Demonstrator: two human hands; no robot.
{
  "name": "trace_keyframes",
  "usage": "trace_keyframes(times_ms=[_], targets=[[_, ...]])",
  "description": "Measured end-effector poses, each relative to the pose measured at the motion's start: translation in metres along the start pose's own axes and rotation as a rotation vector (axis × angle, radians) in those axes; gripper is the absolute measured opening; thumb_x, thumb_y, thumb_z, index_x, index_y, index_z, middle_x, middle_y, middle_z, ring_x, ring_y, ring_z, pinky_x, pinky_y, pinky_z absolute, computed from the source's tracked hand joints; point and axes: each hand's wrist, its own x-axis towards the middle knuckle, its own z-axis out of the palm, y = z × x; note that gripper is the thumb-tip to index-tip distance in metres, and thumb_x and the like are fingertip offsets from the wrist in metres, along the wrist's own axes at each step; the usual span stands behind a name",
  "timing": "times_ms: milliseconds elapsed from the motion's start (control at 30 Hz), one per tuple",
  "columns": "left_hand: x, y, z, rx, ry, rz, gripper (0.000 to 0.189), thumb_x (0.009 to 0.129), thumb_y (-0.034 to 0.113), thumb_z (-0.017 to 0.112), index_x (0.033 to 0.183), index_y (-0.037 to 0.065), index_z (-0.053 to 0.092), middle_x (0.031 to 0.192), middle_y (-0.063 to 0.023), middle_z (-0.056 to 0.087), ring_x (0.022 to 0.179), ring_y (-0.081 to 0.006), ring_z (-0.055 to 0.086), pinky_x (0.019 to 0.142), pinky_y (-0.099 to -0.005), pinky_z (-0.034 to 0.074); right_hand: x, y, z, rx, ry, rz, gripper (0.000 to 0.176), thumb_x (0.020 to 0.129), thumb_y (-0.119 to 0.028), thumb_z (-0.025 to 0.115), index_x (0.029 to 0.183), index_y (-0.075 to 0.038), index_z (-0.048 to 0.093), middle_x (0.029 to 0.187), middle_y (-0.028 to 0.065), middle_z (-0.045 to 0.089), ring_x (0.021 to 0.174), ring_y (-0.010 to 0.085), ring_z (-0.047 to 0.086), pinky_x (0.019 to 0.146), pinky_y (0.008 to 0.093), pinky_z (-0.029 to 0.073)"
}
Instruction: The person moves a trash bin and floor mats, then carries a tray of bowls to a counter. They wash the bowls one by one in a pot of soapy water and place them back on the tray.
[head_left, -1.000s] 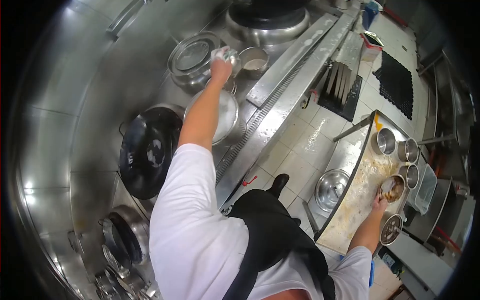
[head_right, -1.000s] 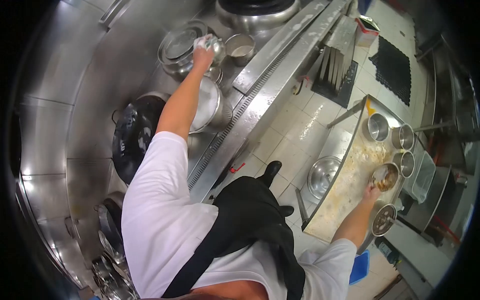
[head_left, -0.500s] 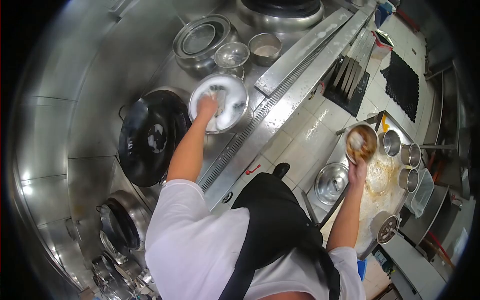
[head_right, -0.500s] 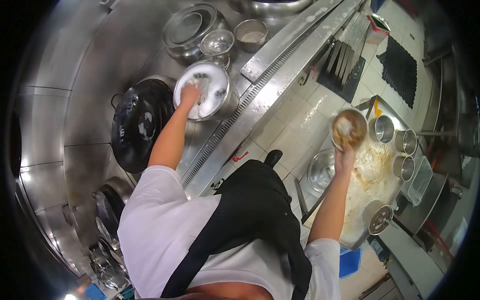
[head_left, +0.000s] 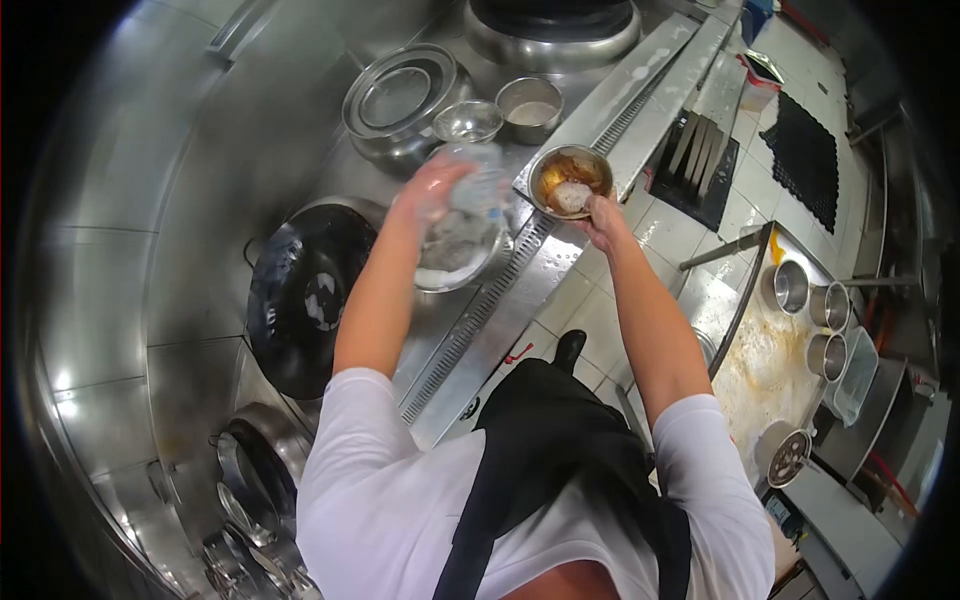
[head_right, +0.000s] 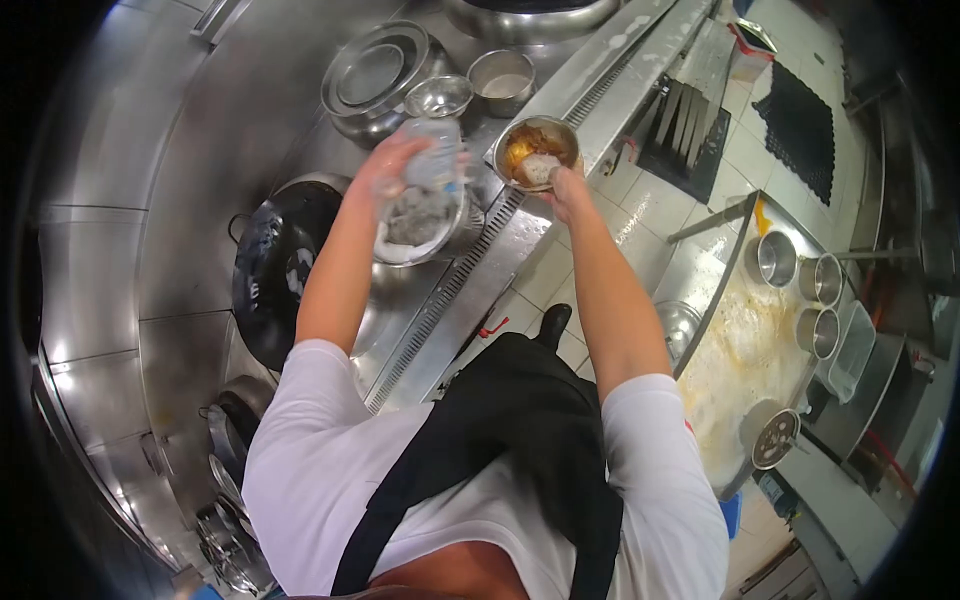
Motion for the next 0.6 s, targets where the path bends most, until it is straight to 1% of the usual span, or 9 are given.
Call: trace_keyframes(times_ms=[67, 167, 233, 300, 367, 400, 467, 533, 600], targets=[[0.038, 0.004, 0.016, 0.955, 0.176, 0.224, 0.039, 0.081, 0.013, 0.056, 0.117, 0.003, 0.044, 0.102, -0.0148, 0.058, 0.094, -0.0256, 0.059, 0.076, -0.0385, 0.048, 0.004, -0.004, 0.024, 0.01, 0.022, 0.0, 0.05, 0.077, 0.006, 0.039, 0.125, -0.006, 0.033, 0.111, 0.0206, 0.052, 0.09, 0.0345, 0.061, 0.068, 0.0441, 0.058], [0.074, -0.01, 0.038, 1.016, 0.148, 0.471, 0.037, 0.08, 0.013, 0.055, 0.115, 0.007, 0.043, 0.103, -0.016, 0.057, 0.095, -0.0296, 0.057, 0.079, -0.0397, 0.045, 0.02, 0.0, 0.03, 0.04, -0.052, 0.063, 0.049, 0.078, 0.007, 0.035, 0.125, -0.009, 0.033, 0.111, 0.0201, 0.052, 0.09, 0.0336, 0.062, 0.064, 0.0451, 0.058], [0.084, -0.006, 0.05, 1.267, 0.181, 0.849, 0.036, 0.08, 0.015, 0.055, 0.113, 0.008, 0.044, 0.108, -0.0166, 0.055, 0.094, -0.0336, 0.057, 0.08, -0.0399, 0.045, 0.023, -0.001, 0.034, 0.058, -0.056, 0.066, 0.051, 0.078, 0.009, 0.033, 0.126, -0.009, 0.031, 0.115, 0.0211, 0.05, 0.091, 0.0344, 0.062, 0.062, 0.0464, 0.058], [0.059, 0.003, 0.053, 1.238, 0.393, 0.475, 0.038, 0.079, 0.019, 0.056, 0.113, 0.004, 0.047, 0.107, -0.0184, 0.056, 0.096, -0.0364, 0.055, 0.082, -0.0417, 0.044, 0.024, -0.001, 0.029, 0.043, 0.02, 0.042, 0.043, 0.081, 0.002, 0.035, 0.123, -0.01, 0.037, 0.11, 0.0175, 0.054, 0.087, 0.0299, 0.063, 0.063, 0.0435, 0.057], [0.038, -0.007, 0.02, 1.16, 0.407, 0.608, 0.039, 0.078, 0.024, 0.056, 0.109, 0.002, 0.053, 0.102, -0.0192, 0.058, 0.098, -0.0367, 0.055, 0.085, -0.043, 0.044, 0.029, 0.002, 0.013, 0.081, 0.094, -0.04, 0.038, 0.084, -0.005, 0.039, 0.122, -0.011, 0.039, 0.11, 0.0154, 0.056, 0.089, 0.0267, 0.062, 0.069, 0.0435, 0.056], [0.032, -0.015, 0.001, 1.372, 0.55, 0.712, 0.033, 0.076, 0.028, 0.055, 0.098, 0.003, 0.056, 0.096, -0.0187, 0.059, 0.087, -0.034, 0.057, 0.078, -0.0408, 0.046, 0.026, 0.001, 0.001, 0.107, 0.137, -0.07, 0.038, 0.084, -0.005, 0.039, 0.122, -0.011, 0.039, 0.11, 0.0154, 0.056, 0.089, 0.0267, 0.062, 0.069, 0.0435, 0.056], [0.017, -0.03, -0.024, 1.61, 0.607, 0.604, 0.039, 0.073, 0.033, 0.062, 0.1, 0.006, 0.06, 0.104, -0.0171, 0.057, 0.102, -0.0321, 0.051, 0.086, -0.04, 0.042, 0.006, -0.002, -0.029, 0.128, 0.068, -0.165, 0.038, 0.084, -0.005, 0.041, 0.122, -0.01, 0.039, 0.109, 0.0148, 0.056, 0.094, 0.0266, 0.06, 0.077, 0.0456, 0.053], [0.01, -0.032, 0.008, 1.62, 0.683, 0.8, 0.035, 0.072, 0.026, 0.065, 0.101, 0.007, 0.061, 0.103, -0.0143, 0.057, 0.101, -0.0331, 0.052, 0.088, -0.0407, 0.041, -0.037, -0.023, -0.04, 0.139, 0.212, -0.163, 0.042, 0.083, -0.002, 0.039, 0.125, -0.008, 0.036, 0.114, 0.0159, 0.052, 0.101, 0.0288, 0.056, 0.085, 0.0485, 0.049], [0.034, -0.043, 0.073, 1.401, 0.306, 0.937, 0.031, 0.073, 0.021, 0.064, 0.1, 0.007, 0.061, 0.103, -0.0136, 0.057, 0.101, -0.0321, 0.052, 0.088, -0.0401, 0.041, -0.07, -0.022, -0.065, 0.226, 0.292, -0.233, 0.045, 0.082, 0.0, 0.039, 0.125, -0.007, 0.034, 0.113, 0.0159, 0.051, 0.096, 0.0295, 0.058, 0.079, 0.0474, 0.052]])
